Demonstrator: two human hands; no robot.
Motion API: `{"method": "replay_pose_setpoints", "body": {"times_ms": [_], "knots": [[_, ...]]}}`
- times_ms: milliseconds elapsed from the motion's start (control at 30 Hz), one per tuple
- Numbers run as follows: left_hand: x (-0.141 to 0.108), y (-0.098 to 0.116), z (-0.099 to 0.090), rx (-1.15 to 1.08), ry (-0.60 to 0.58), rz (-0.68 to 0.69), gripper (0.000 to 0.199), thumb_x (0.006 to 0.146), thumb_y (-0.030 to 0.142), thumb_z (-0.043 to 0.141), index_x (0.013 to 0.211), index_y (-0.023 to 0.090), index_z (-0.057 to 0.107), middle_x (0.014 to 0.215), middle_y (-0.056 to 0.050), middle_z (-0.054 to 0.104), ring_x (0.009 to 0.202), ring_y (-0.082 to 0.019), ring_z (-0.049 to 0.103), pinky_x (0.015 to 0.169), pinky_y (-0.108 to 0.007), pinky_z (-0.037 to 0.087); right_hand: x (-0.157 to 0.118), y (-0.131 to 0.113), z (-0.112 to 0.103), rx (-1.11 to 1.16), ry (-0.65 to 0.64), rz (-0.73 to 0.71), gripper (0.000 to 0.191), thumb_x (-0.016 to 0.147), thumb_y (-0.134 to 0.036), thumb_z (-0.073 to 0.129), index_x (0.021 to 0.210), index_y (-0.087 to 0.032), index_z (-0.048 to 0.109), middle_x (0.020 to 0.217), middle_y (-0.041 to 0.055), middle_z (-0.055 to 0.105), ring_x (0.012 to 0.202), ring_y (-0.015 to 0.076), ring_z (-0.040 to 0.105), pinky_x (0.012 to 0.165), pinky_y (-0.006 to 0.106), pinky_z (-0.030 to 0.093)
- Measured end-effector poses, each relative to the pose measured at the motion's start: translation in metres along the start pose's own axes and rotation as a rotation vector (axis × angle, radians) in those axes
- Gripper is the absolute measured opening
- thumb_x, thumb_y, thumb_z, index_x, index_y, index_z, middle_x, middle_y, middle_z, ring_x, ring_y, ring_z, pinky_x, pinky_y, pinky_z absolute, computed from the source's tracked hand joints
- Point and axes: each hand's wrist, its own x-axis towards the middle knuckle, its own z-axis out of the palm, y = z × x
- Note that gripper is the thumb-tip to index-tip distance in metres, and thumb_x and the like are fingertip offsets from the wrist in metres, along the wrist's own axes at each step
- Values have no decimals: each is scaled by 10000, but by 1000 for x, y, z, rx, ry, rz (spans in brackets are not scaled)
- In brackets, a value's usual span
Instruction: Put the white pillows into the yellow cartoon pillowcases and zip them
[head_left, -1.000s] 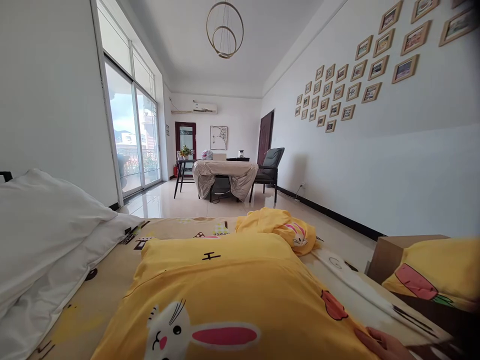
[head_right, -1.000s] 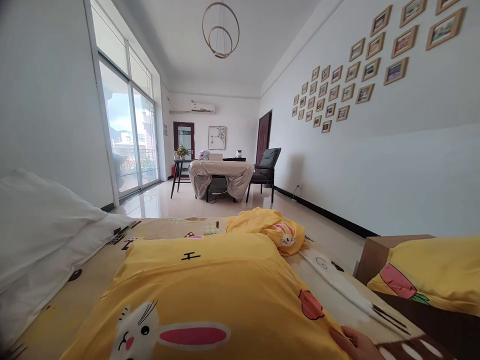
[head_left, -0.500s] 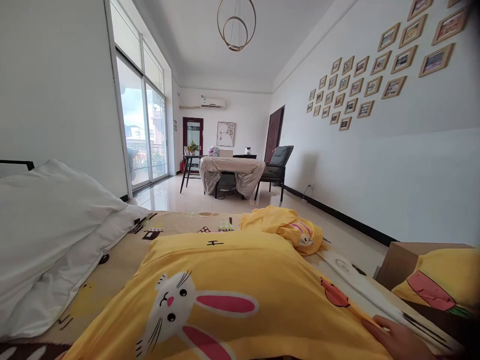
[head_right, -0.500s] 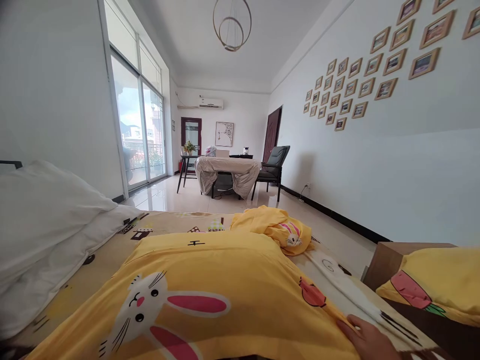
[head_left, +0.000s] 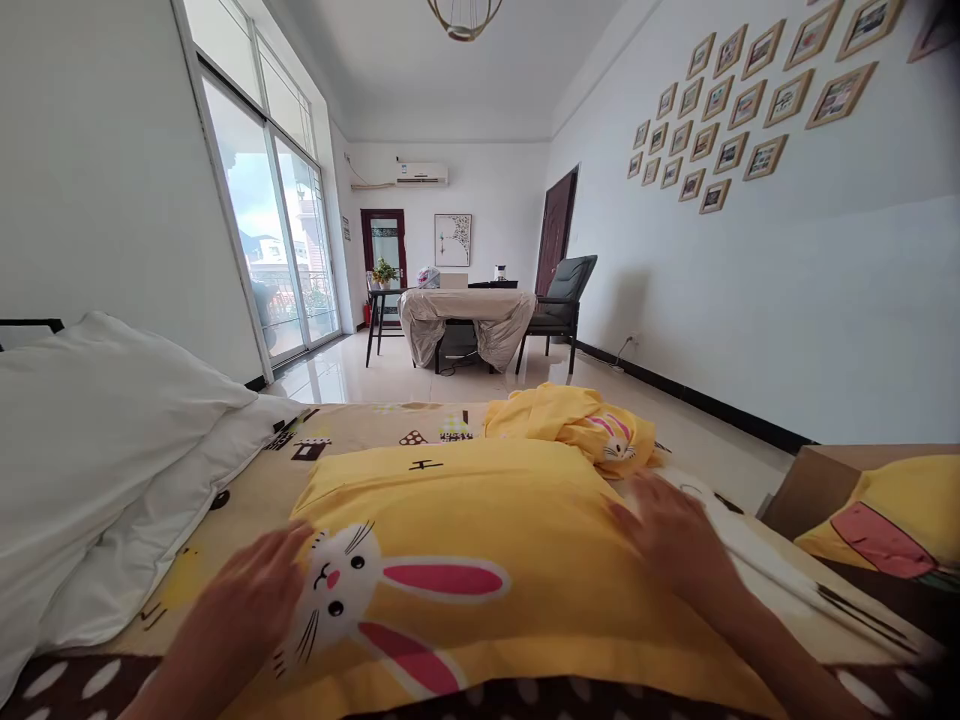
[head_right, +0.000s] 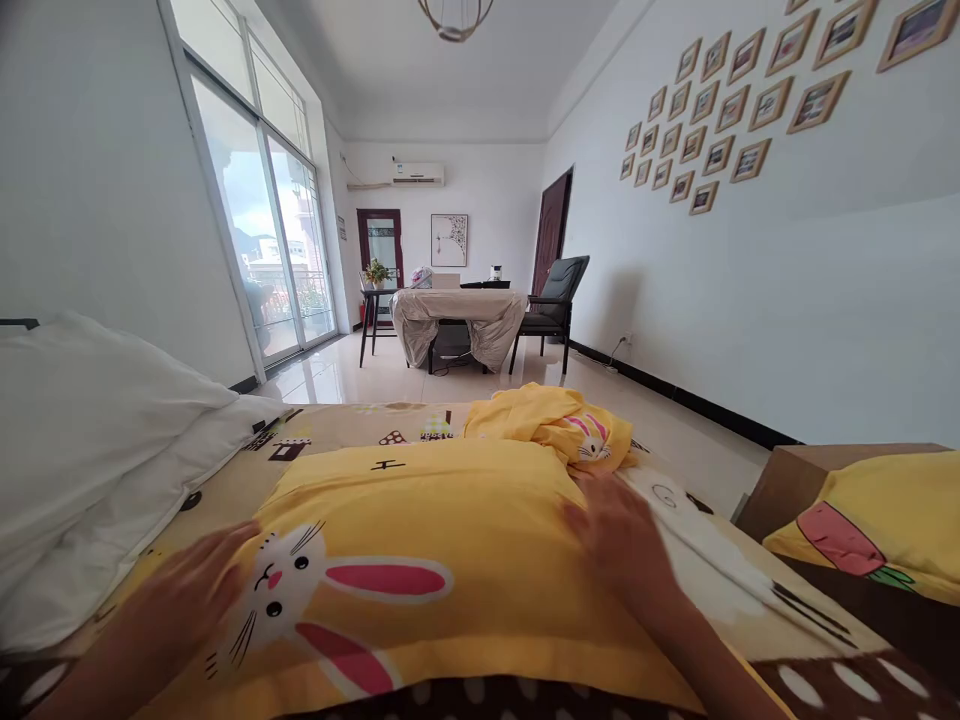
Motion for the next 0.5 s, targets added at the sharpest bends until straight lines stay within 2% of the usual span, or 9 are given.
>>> {"method": "replay_pose_setpoints", "body": {"times_ms": [33,100,167,200,267,367,433,500], "knots": [[23,30,-2,4,-53,118,469,908,313,318,1318,192,511,1413,-54,490,1313,-246,414,1109,-385,298,18,-34,-5,72,-47,-77,576,901,-505,244,1219,-136,551,1312,184,544,1249,323,470,1019,478,363],[65,86,3,-25,-129,231,526,940,337,261,1416,157,390,1487,-58,394,1379,-208,332,1135,-365,262,43,-93,-4,211,-193,-247,631,927,-575,214,1384,-190,417,1453,102,425,1350,269,366,1072,457,317],[92,117,19,-52,-196,278,566,955,440,260,1444,169,348,1508,-62,350,1406,-206,283,1152,-386,226,53,-126,9,294,-320,-344,661,931,-613,191,1424,-215,378,1489,81,375,1383,242,317,1105,453,272],[99,121,30,-60,-227,284,570,957,474,252,1453,202,333,1518,-50,327,1413,-200,266,1157,-397,210,53,-131,19,309,-365,-357,664,933,-619,183,1430,-223,374,1499,78,356,1392,234,302,1117,457,249],[99,107,58,-54,-258,245,556,958,502,241,1465,279,291,1540,-20,268,1426,-198,231,1161,-428,182,47,-121,45,309,-403,-332,650,941,-608,175,1446,-238,351,1520,68,309,1408,217,265,1137,461,206],[83,58,97,-19,-222,110,539,964,468,229,1481,318,217,1559,1,201,1437,-209,191,1157,-450,179,34,-81,85,273,-363,-256,621,952,-585,184,1478,-268,276,1549,35,228,1432,196,194,1158,455,156],[72,30,114,-8,-183,26,547,964,447,212,1491,302,181,1564,-2,188,1442,-215,171,1158,-455,170,27,-53,105,246,-341,-192,613,955,-575,184,1489,-278,242,1558,20,198,1439,195,166,1163,457,141],[65,16,122,-18,-183,-35,561,960,446,194,1497,289,153,1571,-1,162,1450,-216,136,1162,-471,132,22,-30,120,239,-349,-117,618,954,-574,180,1498,-281,204,1564,14,181,1440,200,161,1160,467,148]]}}
